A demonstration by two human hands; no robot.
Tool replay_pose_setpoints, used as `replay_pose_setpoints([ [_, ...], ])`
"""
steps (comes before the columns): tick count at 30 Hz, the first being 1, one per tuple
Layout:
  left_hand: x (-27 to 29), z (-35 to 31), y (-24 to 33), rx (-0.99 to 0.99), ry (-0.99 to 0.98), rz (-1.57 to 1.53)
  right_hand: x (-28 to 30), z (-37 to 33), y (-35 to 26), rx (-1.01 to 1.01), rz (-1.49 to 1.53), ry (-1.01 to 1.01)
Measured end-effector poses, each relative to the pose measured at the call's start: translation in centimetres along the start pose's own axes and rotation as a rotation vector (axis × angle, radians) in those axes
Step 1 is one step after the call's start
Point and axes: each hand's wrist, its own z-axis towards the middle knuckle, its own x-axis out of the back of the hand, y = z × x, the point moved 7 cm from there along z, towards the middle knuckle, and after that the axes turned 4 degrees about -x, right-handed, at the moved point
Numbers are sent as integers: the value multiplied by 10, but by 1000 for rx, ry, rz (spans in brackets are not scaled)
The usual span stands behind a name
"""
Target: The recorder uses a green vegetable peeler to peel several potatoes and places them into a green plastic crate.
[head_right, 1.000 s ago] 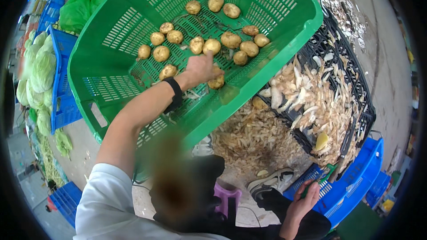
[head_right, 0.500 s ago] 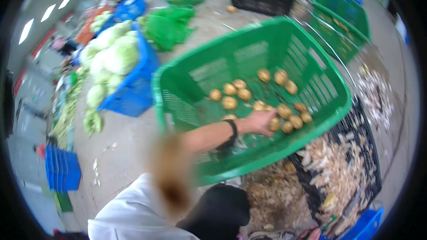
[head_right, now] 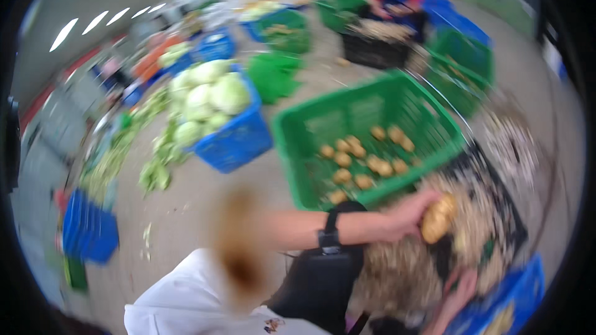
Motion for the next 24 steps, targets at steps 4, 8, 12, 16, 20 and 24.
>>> replay_pose_setpoints([
  [4, 9, -8, -63, 154, -40, -103, -62, -20, -19, -111, -195, -98],
  [8, 3, 7, -119, 339, -59, -8, -34, -37, -31, 113, -629, -16],
  [12, 6, 6, -148, 387, 80, 25, -41, -60, -24, 313, -883, -91],
  [16, 19, 3, -146, 429, 103, 54, -53, -55, -8, 368, -899, -136],
  [20, 15, -5, -156, 497, 8, 18, 8, -14, 43, 83, -1059, 74],
  [24, 27, -6, -141, 454, -7, 32, -8, -33, 36, -3, -831, 51],
])
